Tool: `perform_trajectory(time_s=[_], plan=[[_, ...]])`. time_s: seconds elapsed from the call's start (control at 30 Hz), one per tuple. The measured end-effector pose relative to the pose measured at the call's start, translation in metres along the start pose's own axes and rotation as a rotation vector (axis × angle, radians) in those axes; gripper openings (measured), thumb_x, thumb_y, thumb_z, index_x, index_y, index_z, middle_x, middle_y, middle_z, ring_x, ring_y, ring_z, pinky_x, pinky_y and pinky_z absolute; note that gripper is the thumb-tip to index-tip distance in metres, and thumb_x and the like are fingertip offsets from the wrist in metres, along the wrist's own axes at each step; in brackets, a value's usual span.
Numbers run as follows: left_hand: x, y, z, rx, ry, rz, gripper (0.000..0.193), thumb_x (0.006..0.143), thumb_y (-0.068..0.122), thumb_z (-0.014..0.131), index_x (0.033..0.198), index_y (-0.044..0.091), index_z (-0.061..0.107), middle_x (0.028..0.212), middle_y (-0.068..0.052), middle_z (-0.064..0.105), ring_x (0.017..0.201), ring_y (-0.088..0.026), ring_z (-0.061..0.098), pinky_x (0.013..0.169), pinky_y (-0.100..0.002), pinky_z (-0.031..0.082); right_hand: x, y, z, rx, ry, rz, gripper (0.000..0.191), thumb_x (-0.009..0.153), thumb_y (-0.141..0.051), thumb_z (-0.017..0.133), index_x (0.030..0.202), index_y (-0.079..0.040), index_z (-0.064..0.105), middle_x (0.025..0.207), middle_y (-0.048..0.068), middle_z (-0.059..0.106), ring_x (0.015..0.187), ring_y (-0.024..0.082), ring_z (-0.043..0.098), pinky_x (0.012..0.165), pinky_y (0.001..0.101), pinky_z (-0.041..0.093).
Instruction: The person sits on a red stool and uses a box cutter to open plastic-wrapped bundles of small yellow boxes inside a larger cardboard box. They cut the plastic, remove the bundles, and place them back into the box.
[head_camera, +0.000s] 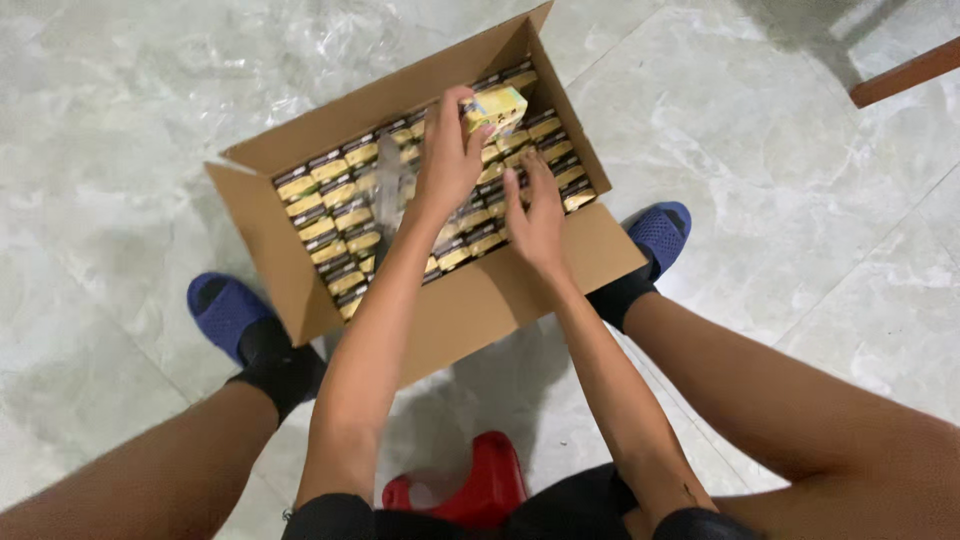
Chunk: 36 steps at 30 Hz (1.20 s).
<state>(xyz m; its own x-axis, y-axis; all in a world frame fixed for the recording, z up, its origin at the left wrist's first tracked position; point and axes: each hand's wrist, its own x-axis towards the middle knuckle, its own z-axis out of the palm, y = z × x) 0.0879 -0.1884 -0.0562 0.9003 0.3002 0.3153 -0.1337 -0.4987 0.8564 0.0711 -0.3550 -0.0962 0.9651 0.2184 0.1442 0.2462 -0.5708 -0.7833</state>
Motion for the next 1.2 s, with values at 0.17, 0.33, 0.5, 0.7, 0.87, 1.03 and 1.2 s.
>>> perform_trajectory(time_s=[0.17, 0.33, 0.5, 0.7, 0.87, 1.03, 1.2], plan=[[0.044, -0.006, 0.041, -0.019, -0.009, 0.002, 0.045, 0.095, 0.005, 0.076, 0.131, 0.003, 0.05, 0.124, -0.025, 0.06, 0.117, -0.043, 0.058, 0.097, -0.049, 0.048, 0.01, 0.03, -0.001, -0.324, -0.071, -0.208, 0.066, 0.107, -0.04, 0.054, 0.154, 0.005, 0.04, 0.166, 0.027, 0.031, 0.158, 0.04, 0.023, 0.128, 0.055, 0.018], [0.07, -0.012, 0.067, 0.099, -0.134, 0.097, 0.043, 0.091, 0.002, 0.074, 0.129, -0.001, 0.054, 0.123, -0.022, 0.062, 0.118, -0.041, 0.059, 0.1, -0.047, 0.049, 0.006, 0.043, 0.008, -0.409, -0.115, -0.236, 0.082, 0.105, -0.046, 0.056, 0.16, 0.008, 0.025, 0.169, 0.024, 0.026, 0.16, 0.036, 0.019, 0.129, 0.0546, 0.014], [0.083, -0.018, 0.087, 0.289, -0.254, 0.18, 0.042, 0.087, -0.002, 0.073, 0.127, -0.006, 0.064, 0.127, -0.021, 0.059, 0.121, -0.039, 0.057, 0.104, -0.046, 0.05, 0.002, 0.044, 0.01, -0.456, -0.147, -0.188, 0.086, 0.105, -0.049, 0.055, 0.161, 0.007, 0.02, 0.17, 0.022, 0.022, 0.161, 0.034, 0.016, 0.13, 0.0531, 0.011], [0.072, -0.027, 0.099, 0.568, -0.435, 0.136, 0.018, 0.097, 0.012, 0.068, 0.11, 0.003, 0.076, 0.147, -0.017, 0.05, 0.139, -0.036, 0.042, 0.115, -0.056, 0.035, 0.002, 0.043, 0.008, -0.501, -0.174, -0.149, 0.089, 0.104, -0.052, 0.054, 0.163, 0.004, 0.018, 0.171, 0.02, 0.02, 0.161, 0.032, 0.014, 0.131, 0.0511, 0.01], [0.043, -0.042, 0.097, 0.539, -0.398, 0.195, 0.039, 0.091, 0.003, 0.065, 0.13, 0.001, 0.07, 0.154, -0.02, 0.042, 0.143, -0.041, 0.032, 0.116, -0.057, 0.026, -0.002, 0.048, 0.011, -0.5, -0.182, -0.134, 0.09, 0.104, -0.054, 0.054, 0.162, 0.005, 0.018, 0.171, 0.02, 0.019, 0.161, 0.032, 0.013, 0.131, 0.0506, 0.009], [0.004, -0.053, 0.079, 0.452, -0.272, 0.29, 0.043, 0.095, 0.0, 0.063, 0.138, -0.005, 0.065, 0.15, -0.023, 0.05, 0.14, -0.041, 0.042, 0.116, -0.056, 0.032, -0.007, 0.048, 0.01, -0.503, -0.175, -0.15, 0.09, 0.104, -0.054, 0.053, 0.163, 0.004, 0.017, 0.171, 0.02, 0.018, 0.161, 0.031, 0.012, 0.131, 0.0503, 0.009], [0.006, -0.079, 0.022, 0.728, -0.133, 0.093, 0.026, 0.099, 0.006, 0.066, 0.121, -0.006, 0.071, 0.12, -0.024, 0.067, 0.113, -0.037, 0.062, 0.094, -0.052, 0.051, -0.01, 0.048, 0.009, -0.499, -0.153, -0.161, 0.087, 0.108, -0.054, 0.05, 0.165, 0.001, 0.014, 0.174, 0.017, 0.017, 0.163, 0.029, 0.012, 0.134, 0.0494, 0.009]])
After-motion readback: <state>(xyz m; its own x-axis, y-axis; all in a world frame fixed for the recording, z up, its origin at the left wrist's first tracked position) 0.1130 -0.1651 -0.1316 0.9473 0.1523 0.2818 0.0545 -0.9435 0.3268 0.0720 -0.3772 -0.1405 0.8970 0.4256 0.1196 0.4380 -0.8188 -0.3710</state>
